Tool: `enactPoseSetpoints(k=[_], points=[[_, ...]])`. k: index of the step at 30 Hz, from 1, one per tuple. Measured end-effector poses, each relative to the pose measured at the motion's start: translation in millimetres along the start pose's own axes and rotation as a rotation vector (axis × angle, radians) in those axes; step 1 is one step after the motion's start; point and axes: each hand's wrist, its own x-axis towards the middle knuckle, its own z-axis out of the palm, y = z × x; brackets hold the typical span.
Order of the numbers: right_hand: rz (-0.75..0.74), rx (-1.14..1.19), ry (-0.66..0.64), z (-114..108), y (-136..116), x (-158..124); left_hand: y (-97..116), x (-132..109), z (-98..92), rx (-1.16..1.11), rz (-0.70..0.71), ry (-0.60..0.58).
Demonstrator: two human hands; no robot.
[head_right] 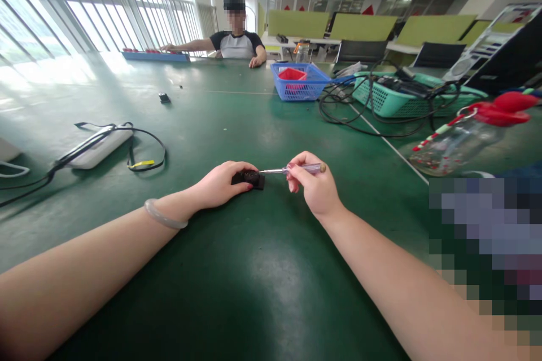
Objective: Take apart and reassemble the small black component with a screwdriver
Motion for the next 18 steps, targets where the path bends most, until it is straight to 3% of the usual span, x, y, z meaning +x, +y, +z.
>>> enactPoseSetpoints(k=[6, 18], points=[[0.151, 0.182, 0.06, 2.3, -0.9, 4.3, 0.0, -0.1, -0.1, 0.001, -0.002, -0.002], [0.229, 0.253, 0.014, 2.9, -4.9, 3.4, -2.0, -0.3, 1.0, 0.004, 0.004, 0.004]])
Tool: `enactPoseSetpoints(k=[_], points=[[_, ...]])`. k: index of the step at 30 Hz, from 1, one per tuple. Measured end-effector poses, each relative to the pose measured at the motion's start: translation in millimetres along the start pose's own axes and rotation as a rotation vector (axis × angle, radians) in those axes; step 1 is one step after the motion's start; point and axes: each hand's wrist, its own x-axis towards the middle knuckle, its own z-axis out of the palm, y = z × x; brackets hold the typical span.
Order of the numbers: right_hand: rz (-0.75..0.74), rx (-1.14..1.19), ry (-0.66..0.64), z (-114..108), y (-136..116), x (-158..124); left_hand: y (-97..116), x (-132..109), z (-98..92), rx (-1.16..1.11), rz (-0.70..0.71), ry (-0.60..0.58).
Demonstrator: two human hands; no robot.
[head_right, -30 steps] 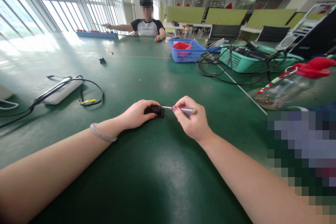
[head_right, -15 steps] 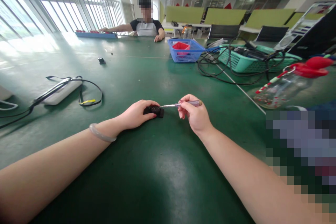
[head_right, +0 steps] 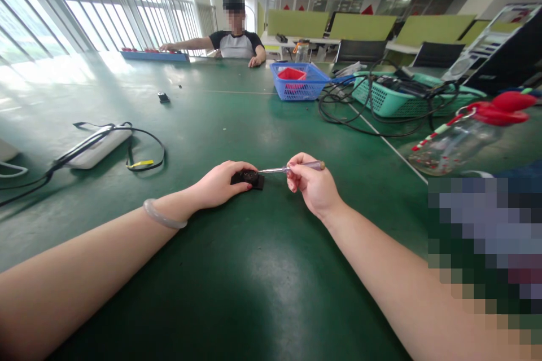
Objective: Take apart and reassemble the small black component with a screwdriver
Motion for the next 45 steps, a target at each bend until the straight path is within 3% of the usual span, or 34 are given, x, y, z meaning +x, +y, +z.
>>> enactPoseSetpoints(k=[11, 45], points=[[0.126, 0.081, -0.005, -8, 4, 7, 0, 0, 0.3, 0.008, 0.001, -0.004], [0.126, 0.011, 0.036, -11, 8, 10, 2, 0, -1.5, -0.012, -0.028, -0.017]])
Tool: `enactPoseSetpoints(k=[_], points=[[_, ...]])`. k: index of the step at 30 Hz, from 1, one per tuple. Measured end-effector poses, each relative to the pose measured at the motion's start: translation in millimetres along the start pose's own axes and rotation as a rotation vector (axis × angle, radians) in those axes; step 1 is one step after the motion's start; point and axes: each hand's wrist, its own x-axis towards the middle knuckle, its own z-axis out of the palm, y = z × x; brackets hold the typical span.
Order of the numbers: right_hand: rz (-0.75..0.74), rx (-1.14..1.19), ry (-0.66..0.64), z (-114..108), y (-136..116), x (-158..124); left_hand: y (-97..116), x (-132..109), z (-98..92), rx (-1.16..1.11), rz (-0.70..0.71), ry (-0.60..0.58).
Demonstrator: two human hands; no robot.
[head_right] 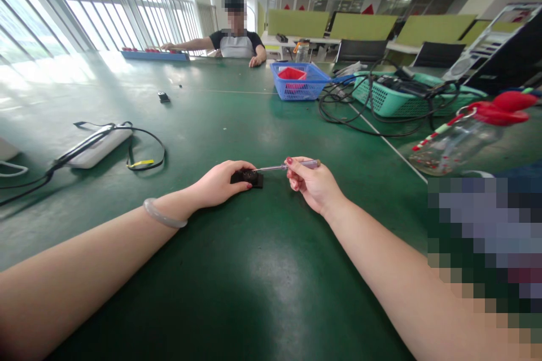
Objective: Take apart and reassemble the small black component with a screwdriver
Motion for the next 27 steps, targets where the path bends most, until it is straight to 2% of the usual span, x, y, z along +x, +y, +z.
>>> enactPoseSetpoints(k=[27], points=[[-0.013, -0.039, -0.02, -4.8, 1.4, 0.9, 2.6, 0.1, -2.0, -0.034, -0.007, 0.013]])
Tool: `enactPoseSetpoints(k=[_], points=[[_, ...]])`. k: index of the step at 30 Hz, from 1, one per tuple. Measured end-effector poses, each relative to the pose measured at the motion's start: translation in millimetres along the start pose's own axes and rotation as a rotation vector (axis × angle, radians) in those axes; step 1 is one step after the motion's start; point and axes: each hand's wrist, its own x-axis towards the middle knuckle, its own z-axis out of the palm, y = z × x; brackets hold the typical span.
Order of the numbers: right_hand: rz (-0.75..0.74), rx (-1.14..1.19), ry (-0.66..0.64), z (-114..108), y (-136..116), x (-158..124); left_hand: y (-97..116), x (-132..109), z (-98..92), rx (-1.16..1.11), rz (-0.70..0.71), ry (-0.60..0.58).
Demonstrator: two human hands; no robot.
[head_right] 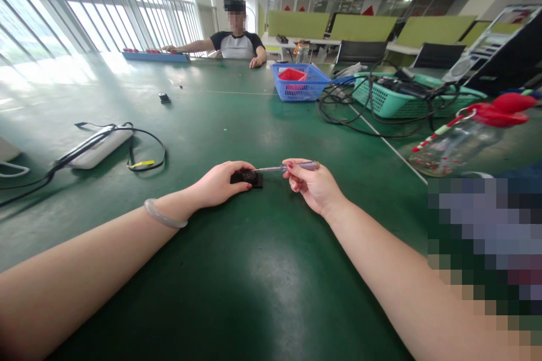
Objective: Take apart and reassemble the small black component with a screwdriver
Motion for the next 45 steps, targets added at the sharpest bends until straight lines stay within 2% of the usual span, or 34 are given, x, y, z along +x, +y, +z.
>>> enactPoseSetpoints(k=[27, 36, 45], points=[[-0.004, 0.018, -0.057, 0.3, 1.0, -2.0, -2.6, 0.8, 1.9, 0.031, 0.02, -0.004], [-0.032, 0.145, 0.014, 1.7, -0.5, -1.4, -2.8, 0.4, 2.6, 0.038, 0.006, -0.008], [-0.061, 0.146, 0.071, 2.3, 0.0, -0.4, -3.4, 0.9, 2.1, 0.032, 0.019, -0.01]])
